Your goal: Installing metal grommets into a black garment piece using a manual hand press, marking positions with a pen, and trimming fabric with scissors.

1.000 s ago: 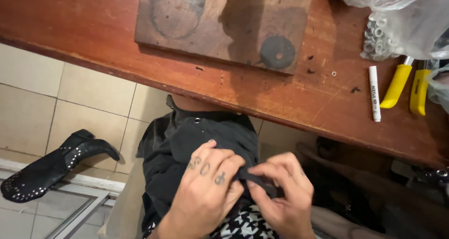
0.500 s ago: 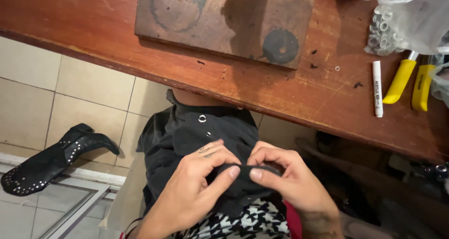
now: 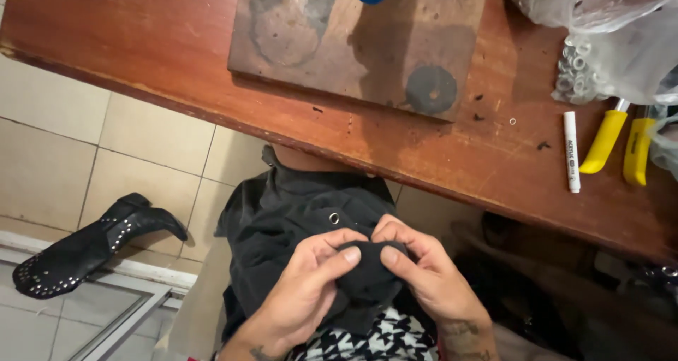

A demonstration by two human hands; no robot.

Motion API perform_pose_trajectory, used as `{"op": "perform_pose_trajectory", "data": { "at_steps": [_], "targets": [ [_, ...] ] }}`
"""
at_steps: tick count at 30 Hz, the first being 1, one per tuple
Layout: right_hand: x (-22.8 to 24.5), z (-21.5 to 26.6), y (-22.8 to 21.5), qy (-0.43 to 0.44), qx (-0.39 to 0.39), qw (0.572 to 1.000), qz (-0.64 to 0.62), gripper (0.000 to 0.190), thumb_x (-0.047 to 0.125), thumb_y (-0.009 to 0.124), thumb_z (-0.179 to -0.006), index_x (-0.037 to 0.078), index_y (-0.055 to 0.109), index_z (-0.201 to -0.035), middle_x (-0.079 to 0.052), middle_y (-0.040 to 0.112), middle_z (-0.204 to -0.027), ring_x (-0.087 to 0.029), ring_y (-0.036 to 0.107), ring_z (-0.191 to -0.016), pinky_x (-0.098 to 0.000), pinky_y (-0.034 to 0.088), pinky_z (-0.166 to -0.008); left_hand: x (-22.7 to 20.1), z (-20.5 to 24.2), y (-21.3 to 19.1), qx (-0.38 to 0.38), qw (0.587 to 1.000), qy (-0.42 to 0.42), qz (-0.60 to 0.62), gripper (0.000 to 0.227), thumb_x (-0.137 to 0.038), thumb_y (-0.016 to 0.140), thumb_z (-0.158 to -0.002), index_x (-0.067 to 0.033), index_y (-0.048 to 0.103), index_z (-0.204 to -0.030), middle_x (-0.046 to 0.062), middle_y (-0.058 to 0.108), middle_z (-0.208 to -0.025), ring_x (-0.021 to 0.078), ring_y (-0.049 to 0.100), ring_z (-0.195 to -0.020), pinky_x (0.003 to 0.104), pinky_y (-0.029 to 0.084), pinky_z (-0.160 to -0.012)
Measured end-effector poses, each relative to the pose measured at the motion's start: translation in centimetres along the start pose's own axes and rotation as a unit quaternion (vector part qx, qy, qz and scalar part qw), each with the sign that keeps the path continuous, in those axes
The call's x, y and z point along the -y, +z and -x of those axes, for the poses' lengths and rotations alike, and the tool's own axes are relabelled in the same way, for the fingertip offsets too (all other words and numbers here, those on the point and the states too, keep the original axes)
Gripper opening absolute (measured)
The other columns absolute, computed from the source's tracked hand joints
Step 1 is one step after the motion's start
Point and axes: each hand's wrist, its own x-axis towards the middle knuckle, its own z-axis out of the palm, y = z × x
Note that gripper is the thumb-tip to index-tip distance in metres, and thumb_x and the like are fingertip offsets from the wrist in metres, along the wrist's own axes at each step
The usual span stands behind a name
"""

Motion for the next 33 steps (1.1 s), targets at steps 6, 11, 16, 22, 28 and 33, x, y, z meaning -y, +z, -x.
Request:
{"op": "perform_pose_trajectory", "data": {
  "at_steps": [6,11,16,22,28,33],
  "targets": [
    [1.1,-0.6,0.9,-0.019,-0.01,0.99,0.138,0.015,0.014,0.063,-0.1,-0.001,0.063,-0.097,-0.003,0.056,-0.098,-0.015,0.052,-0.097,-0.0287,0.041,-0.092,1.0,0.3,-1.2,0.003,0.999,0.042,-0.003,0.014,-0.01,0.063,-0.104,0.0022,0.068,-0.109,0.002,0.069,-0.098,0.0058,0.063,-0.091,0.024,0.05,-0.086],
    [0.6,-1.7,0.9,-0.031,-0.007,0.994,0.106,0.016,0.014,0.063,-0.101,-0.001,0.064,-0.098,-0.003,0.057,-0.099,-0.015,0.053,-0.098,-0.0284,0.042,-0.093,1.2,-0.4,-1.7,0.029,0.998,0.042,0.034,0.017,-0.01,0.063,-0.102,0.0027,0.069,-0.111,0.004,0.072,-0.101,0.0094,0.065,-0.093,0.026,0.05,-0.088],
    [7.4,-2.2,0.9,-0.053,-0.087,0.942,0.319,0.017,0.018,0.068,-0.096,0.002,0.07,-0.104,-0.007,0.063,-0.096,-0.015,0.061,-0.092,-0.0296,0.05,-0.083,4.1,-3.9,-4.8,-0.028,0.995,0.04,0.092,0.022,-0.015,0.06,-0.098,0.0011,0.07,-0.11,0.007,0.075,-0.102,0.015,0.069,-0.096,0.031,0.053,-0.091],
    [21.4,-5.7,-4.9,-0.278,-0.369,0.631,0.623,0.014,0.005,0.072,-0.098,0.001,0.071,-0.111,-0.014,0.072,-0.103,-0.027,0.07,-0.086,-0.0372,0.053,-0.077,6.1,-5.8,-7.0,-0.03,0.99,0.081,0.11,0.023,-0.016,0.059,-0.096,0.0007,0.071,-0.107,0.01,0.077,-0.102,0.02,0.072,-0.097,0.035,0.054,-0.091],
    [21.5,-14.2,-16.1,-0.21,-0.297,0.522,0.772,0.005,0.001,0.072,-0.085,-0.001,0.071,-0.089,-0.025,0.067,-0.086,-0.043,0.067,-0.081,-0.0493,0.053,-0.07,4.3,-4.5,-5.3,-0.01,0.99,0.082,0.112,0.02,-0.015,0.062,-0.1,0.0006,0.069,-0.11,0.008,0.075,-0.104,0.0181,0.07,-0.099,0.034,0.053,-0.093],
    [21.0,-15.1,-16.0,-0.287,-0.303,0.464,0.782,0.003,0.001,0.072,-0.085,0.001,0.072,-0.088,-0.023,0.068,-0.085,-0.044,0.067,-0.081,-0.0508,0.054,-0.073,4.3,-4.2,-5.4,-0.025,0.991,0.076,0.108,0.022,-0.015,0.061,-0.095,0.0006,0.07,-0.108,0.007,0.076,-0.102,0.0164,0.071,-0.097,0.031,0.052,-0.092]
  ]
}}
